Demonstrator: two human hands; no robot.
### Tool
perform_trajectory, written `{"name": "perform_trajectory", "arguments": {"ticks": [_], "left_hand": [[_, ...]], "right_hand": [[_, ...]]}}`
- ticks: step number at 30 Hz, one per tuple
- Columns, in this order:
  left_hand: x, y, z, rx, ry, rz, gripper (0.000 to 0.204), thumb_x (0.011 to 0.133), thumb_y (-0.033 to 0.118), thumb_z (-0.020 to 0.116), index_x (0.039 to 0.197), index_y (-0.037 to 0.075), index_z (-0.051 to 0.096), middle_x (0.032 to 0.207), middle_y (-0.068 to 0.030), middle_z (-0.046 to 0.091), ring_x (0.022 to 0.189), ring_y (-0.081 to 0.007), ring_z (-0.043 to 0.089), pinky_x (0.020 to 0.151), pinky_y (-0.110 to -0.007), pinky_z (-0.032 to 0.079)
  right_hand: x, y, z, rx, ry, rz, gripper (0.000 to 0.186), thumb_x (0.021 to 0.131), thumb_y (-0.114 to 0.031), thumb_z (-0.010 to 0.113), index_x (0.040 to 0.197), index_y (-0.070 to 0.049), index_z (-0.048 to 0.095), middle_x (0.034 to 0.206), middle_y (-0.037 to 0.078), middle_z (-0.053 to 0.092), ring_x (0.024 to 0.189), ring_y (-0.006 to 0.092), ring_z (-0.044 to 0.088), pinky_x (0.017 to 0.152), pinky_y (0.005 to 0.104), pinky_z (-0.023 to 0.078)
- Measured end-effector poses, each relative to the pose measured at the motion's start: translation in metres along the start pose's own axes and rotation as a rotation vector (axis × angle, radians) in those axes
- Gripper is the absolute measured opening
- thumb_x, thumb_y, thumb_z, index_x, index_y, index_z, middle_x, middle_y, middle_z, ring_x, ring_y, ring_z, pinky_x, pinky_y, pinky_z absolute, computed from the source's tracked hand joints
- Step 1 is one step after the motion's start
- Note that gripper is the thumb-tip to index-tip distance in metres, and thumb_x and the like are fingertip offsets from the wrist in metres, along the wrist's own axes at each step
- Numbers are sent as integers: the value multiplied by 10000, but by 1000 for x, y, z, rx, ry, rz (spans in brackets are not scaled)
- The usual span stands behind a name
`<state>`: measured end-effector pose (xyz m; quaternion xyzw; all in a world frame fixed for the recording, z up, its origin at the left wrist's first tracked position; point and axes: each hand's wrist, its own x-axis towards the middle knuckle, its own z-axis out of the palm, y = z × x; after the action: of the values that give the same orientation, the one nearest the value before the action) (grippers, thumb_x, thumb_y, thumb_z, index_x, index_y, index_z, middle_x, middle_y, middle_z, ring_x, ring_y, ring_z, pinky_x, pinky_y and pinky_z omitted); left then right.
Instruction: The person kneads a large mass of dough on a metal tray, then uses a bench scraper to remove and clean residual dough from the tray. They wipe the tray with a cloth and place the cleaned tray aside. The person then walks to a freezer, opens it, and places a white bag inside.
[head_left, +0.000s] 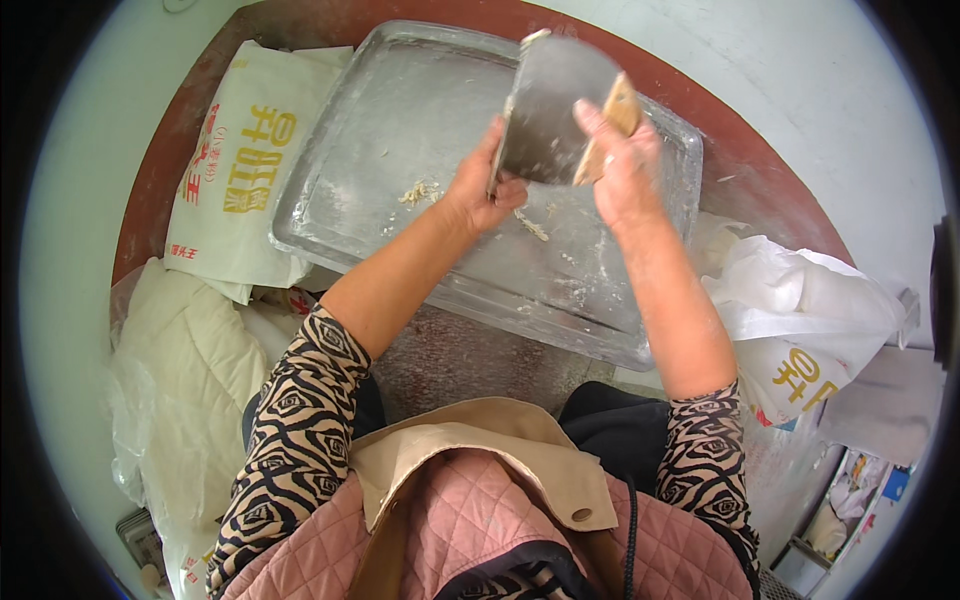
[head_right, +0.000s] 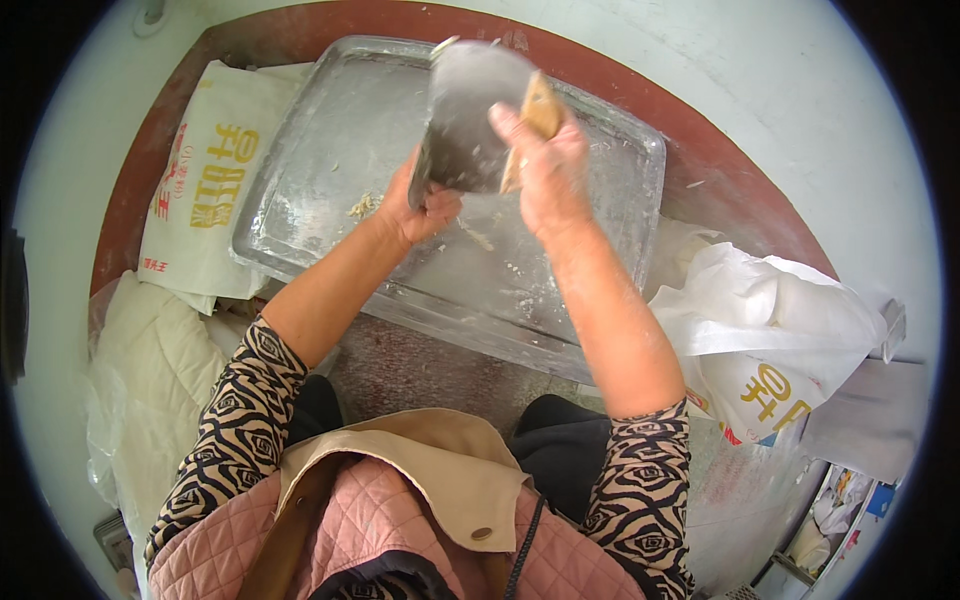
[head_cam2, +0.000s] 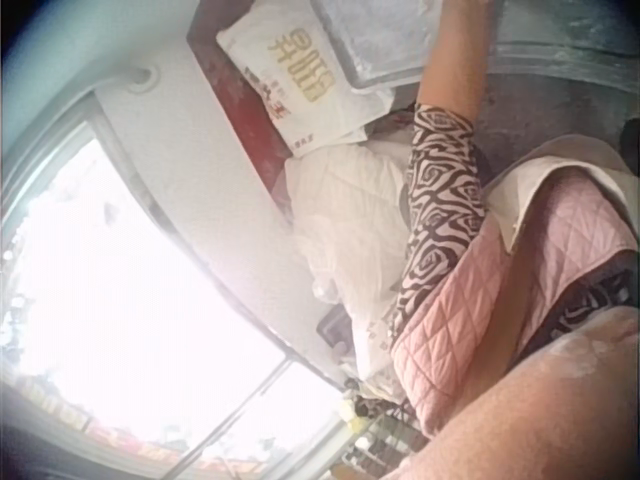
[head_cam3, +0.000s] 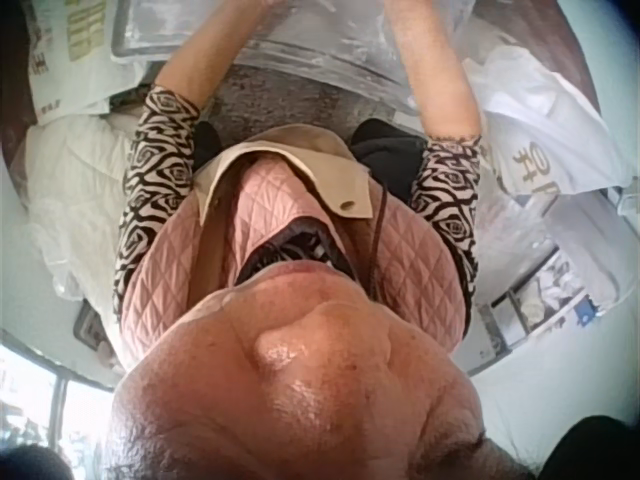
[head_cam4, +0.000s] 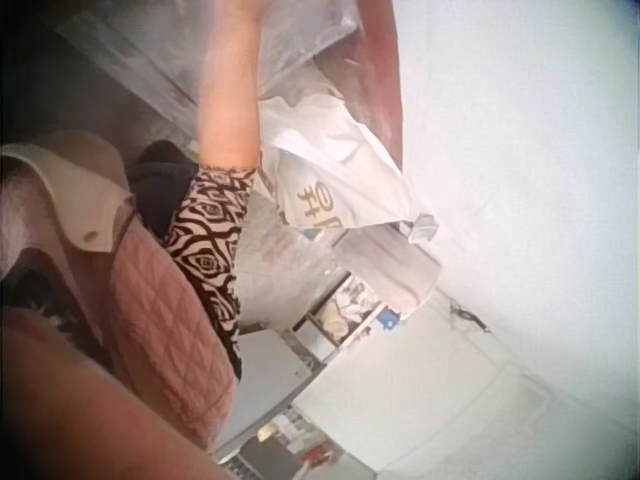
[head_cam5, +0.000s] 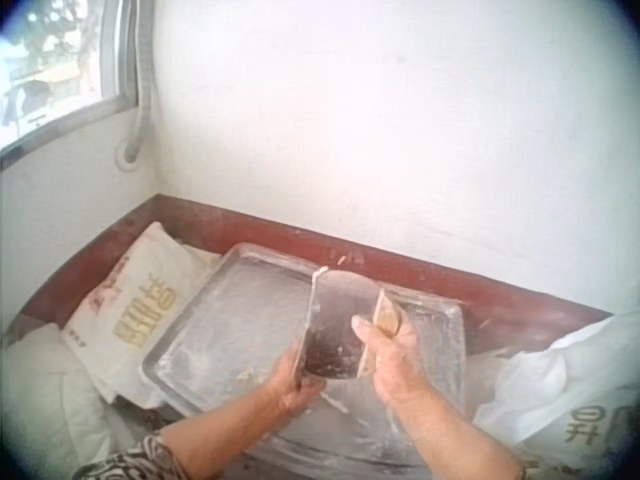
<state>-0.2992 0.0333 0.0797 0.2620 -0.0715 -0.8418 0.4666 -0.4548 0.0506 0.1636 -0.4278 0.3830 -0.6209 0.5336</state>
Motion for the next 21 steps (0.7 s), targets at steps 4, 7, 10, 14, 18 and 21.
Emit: {"name": "perform_trajectory", "arguments": {"ticks": [4,7,10,14,18,21], "left_hand": [[19,42,-22,97,152,204,441,1017,548,571,1122,123,625,1024,-49,643,837,-155,588,496,-304,423],[38,85,-58,128,383,353,209,1062,312,556,1041,109,597,904,-72,621,669,-175,542,462,-278,382],[50,125,-95,151,474,394,217,1056,285,570,1042,69,583,889,-83,615,694,-199,575,474,-284,442],[39,154,-117,195,538,508,241,1059,231,531,1087,-7,554,1047,-141,625,914,-281,664,730,-343,612],[-21,161,-110,623,406,300,250,1062,240,514,1084,-7,548,1064,-135,616,924,-257,650,834,-304,580],[-79,151,-98,846,260,245,267,1066,276,510,1015,21,572,909,-72,615,759,-158,602,708,-258,510]], "right_hand": [[-17,11,-23,-59,-83,48,430,880,-113,802,1270,-21,646,1010,-23,662,902,63,596,849,250,506],[17,11,-88,-403,31,7,443,892,-156,778,1286,-5,642,1100,49,701,967,123,641,862,302,521],[52,15,-161,-1126,311,21,470,862,-234,782,1256,-10,656,1135,161,718,1004,281,688,880,395,530],[71,36,-219,-1240,462,140,511,830,-274,803,1241,-3,666,1108,175,716,1012,290,685,902,397,519],[96,52,-238,-1251,415,221,530,819,-291,820,1236,-2,671,1112,173,723,1023,277,694,899,403,521],[115,62,-231,-1335,349,104,588,788,-372,847,1227,-17,682,1061,183,739,1002,342,710,899,420,535]]}}
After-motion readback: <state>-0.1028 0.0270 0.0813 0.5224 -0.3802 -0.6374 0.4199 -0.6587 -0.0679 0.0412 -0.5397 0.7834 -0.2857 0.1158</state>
